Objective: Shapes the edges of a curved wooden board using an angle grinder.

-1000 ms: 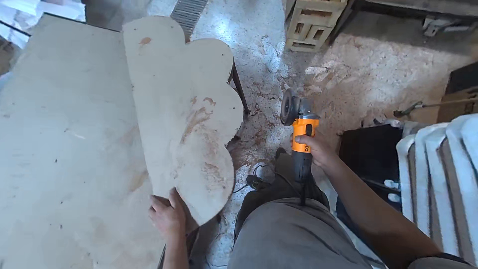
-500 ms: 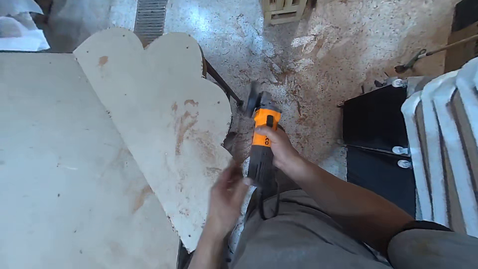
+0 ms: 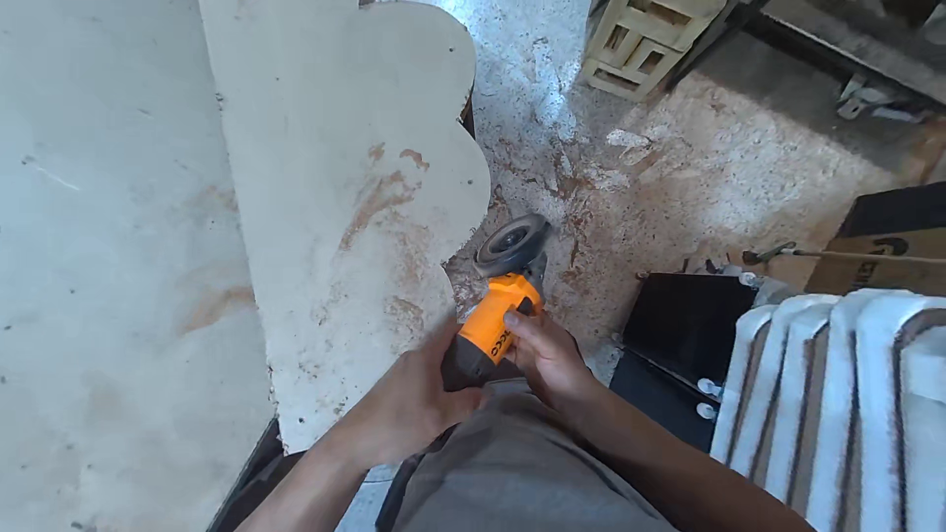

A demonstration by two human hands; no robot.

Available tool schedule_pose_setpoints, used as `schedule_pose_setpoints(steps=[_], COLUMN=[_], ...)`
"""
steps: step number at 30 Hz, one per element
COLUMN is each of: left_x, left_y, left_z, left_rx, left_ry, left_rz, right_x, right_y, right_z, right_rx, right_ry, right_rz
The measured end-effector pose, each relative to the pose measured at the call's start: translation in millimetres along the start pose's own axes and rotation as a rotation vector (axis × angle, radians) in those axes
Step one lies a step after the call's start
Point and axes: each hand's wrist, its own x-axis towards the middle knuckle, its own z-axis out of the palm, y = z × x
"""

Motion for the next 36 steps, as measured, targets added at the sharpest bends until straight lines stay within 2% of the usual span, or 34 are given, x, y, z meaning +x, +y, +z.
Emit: schedule_pose_setpoints(steps=[7,12,17,21,24,28,33,36], left_x=[-11.0,-7.7,-0.6,13.0,8.0,-6.0,18.9,12.8], left_y=[7.3,26.0,28.3,26.0,21.5,12.1,21.8,18.6], left_z=[-12.0,-19.9,-28.8,-36.0,-34.5,-27.3,-12.9,-0.6], left_rx=[-0.047,-0.098,-0.209,-0.265,-0.264,-0.244,-0.348,-0.393], left_ry=[-0.035,-0.045,-0.077,-0.091,-0.097,-0.081,-0.032,0.006], left_rz=[-0.145,-0.237,-0.276,-0.228,-0.191,-0.199,-0.149,-0.156], right_x=[18.3,33.3,42.7,44.4,37.6,29.4,39.2,46.6], right_y=[-24.1,-48.1,-54.2,-55.7,-59.6,-68.2,-87.6,-101.3], right_z=[0.6,2.0,4.3,11.0,15.3,26.5,11.9,13.8], right_rx=[-0.06,-0.105,-0.146,-0.234,-0.367,-0.447,-0.452,-0.508], right_ry=[-0.138,-0.187,-0.183,-0.093,-0.09,-0.087,-0.061,-0.149], right_rz=[0.324,0.439,0.462,0.346,0.291,0.372,0.323,0.428])
